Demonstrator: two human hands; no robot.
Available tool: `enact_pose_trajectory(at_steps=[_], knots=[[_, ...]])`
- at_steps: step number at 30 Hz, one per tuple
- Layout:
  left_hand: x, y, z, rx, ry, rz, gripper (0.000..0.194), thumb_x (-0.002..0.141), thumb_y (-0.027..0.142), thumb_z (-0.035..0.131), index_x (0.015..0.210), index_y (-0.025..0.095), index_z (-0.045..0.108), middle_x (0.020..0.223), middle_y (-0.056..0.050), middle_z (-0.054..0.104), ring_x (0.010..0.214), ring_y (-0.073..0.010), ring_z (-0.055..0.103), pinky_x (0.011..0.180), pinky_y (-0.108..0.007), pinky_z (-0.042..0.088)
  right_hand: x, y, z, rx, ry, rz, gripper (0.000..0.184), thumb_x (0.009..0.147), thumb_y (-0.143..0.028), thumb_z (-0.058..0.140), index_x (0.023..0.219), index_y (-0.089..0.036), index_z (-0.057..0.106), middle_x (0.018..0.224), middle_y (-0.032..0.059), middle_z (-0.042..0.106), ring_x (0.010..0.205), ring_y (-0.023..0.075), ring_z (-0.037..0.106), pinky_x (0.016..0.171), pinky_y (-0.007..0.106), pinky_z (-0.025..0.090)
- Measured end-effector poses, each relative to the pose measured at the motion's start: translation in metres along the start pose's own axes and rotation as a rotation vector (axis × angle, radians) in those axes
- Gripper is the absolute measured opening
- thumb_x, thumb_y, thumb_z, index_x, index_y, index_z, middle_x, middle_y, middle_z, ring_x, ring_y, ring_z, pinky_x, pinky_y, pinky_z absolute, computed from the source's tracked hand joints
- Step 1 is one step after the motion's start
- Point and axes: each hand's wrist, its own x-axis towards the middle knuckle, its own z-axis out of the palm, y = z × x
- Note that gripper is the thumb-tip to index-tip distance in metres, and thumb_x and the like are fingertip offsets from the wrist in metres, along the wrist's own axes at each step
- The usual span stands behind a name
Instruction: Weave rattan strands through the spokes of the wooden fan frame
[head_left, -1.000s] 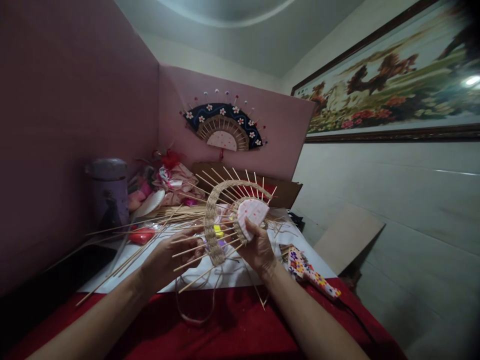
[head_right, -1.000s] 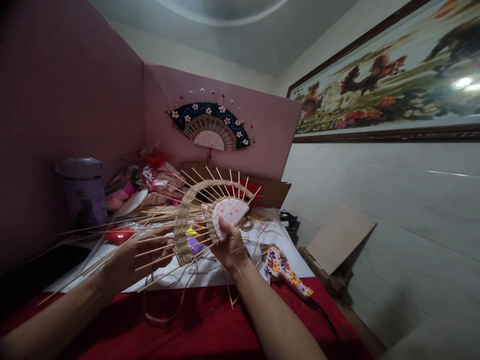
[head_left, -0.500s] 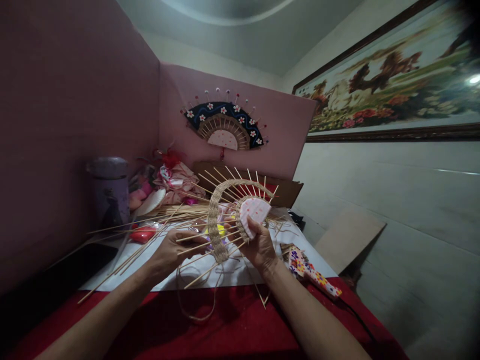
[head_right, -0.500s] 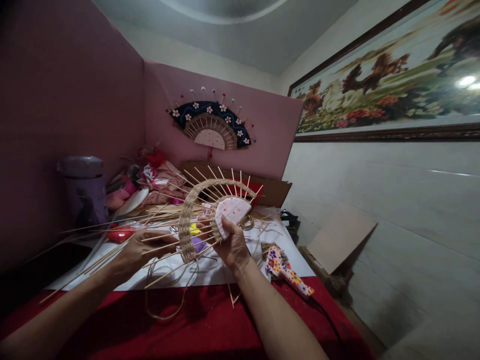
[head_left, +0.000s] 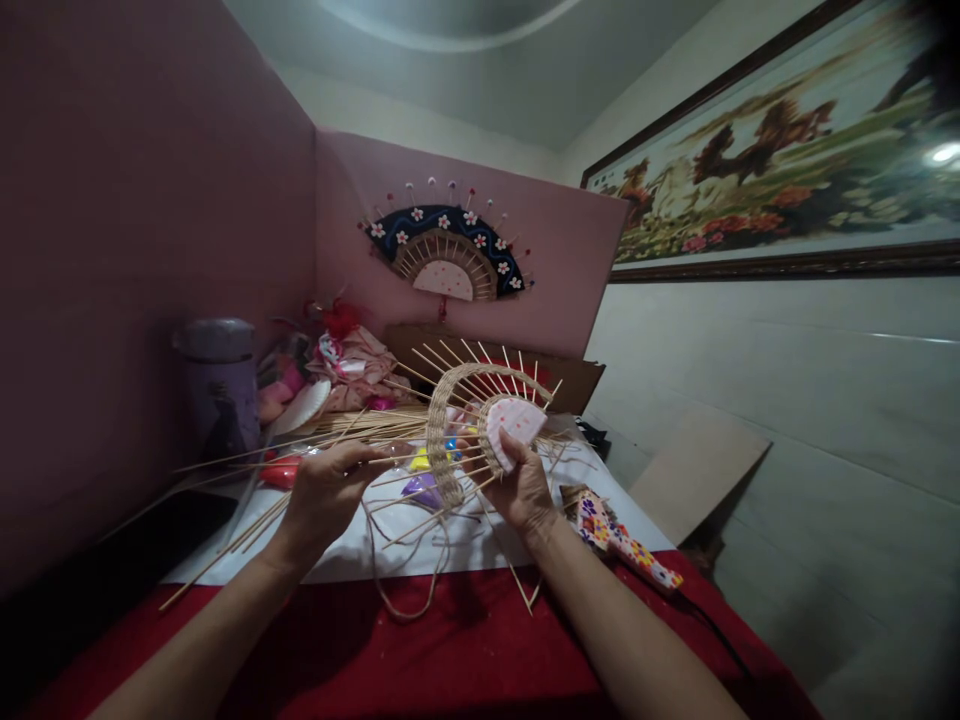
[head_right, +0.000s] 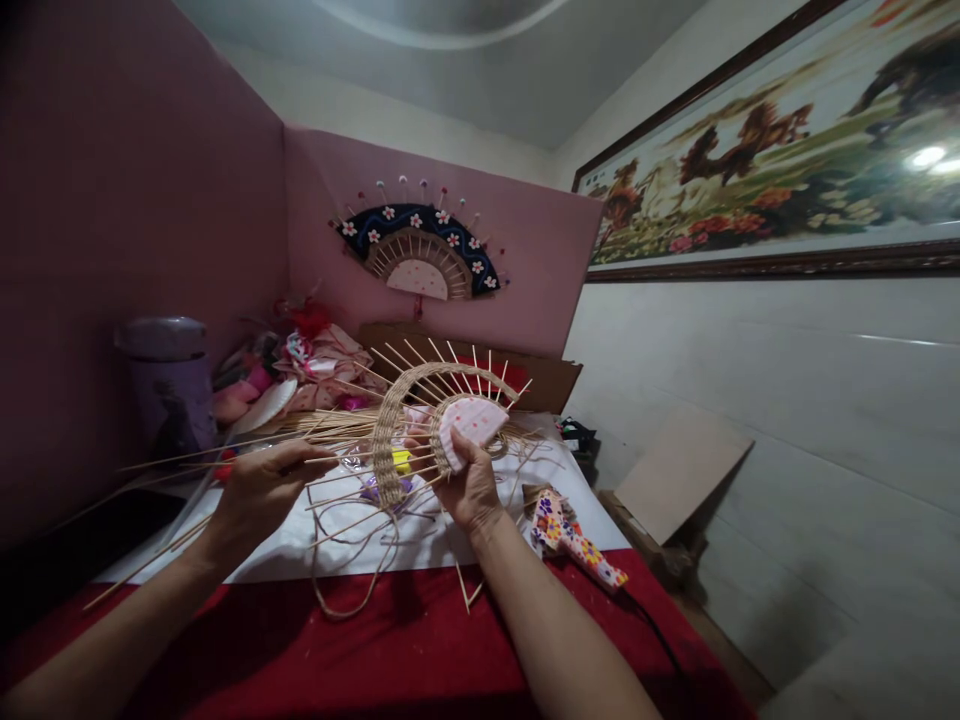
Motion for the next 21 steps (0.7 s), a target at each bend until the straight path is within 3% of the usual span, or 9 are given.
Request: enact_pose_trajectory(at_steps=[5,15,21], knots=[[0.0,0.004,-0.001,0.083,0.042,0.048,0.016,0.069,0.031,0.062,0.068,0.017,0.068,0.066,-0.003,0.069,0.061,-0.0148,0.061,0.059,-0.023,0.044,0.002,0.0,-0.003,-0.007,0.003,-0.004,0.032,0.082,-0.026,0.045,0.097,-0.001,0.059,0.09,0.0161,0.068,0.086,0.0215,0.065,0.074,0.031,0.052],[-0.005,0.0,0.008,-0.037,-0.035,-0.09,0.019,0.071,0.035,0.061,0.071,0.017,0.068,0.065,-0.002,0.068,0.06,-0.0144,0.059,0.055,-0.021,0.043,-0.002,0.002,0.002,-0.031,0.017,-0.005,0.03,0.081,-0.024,0.045,0.095,-0.001,0.06,0.089,0.0161,0.069,0.08,0.0201,0.066,0.071,0.03,0.053],[-0.006,0.002,0.008,0.025,0.031,-0.115,0.019,0.071,0.034,0.06,0.067,0.016,0.067,0.058,0.0,0.064,0.054,-0.0121,0.054,0.051,-0.02,0.038,0.001,0.003,0.0,-0.021,0.049,-0.013,0.029,0.081,-0.023,0.046,0.095,-0.002,0.06,0.092,0.016,0.068,0.086,0.0215,0.065,0.074,0.031,0.053]])
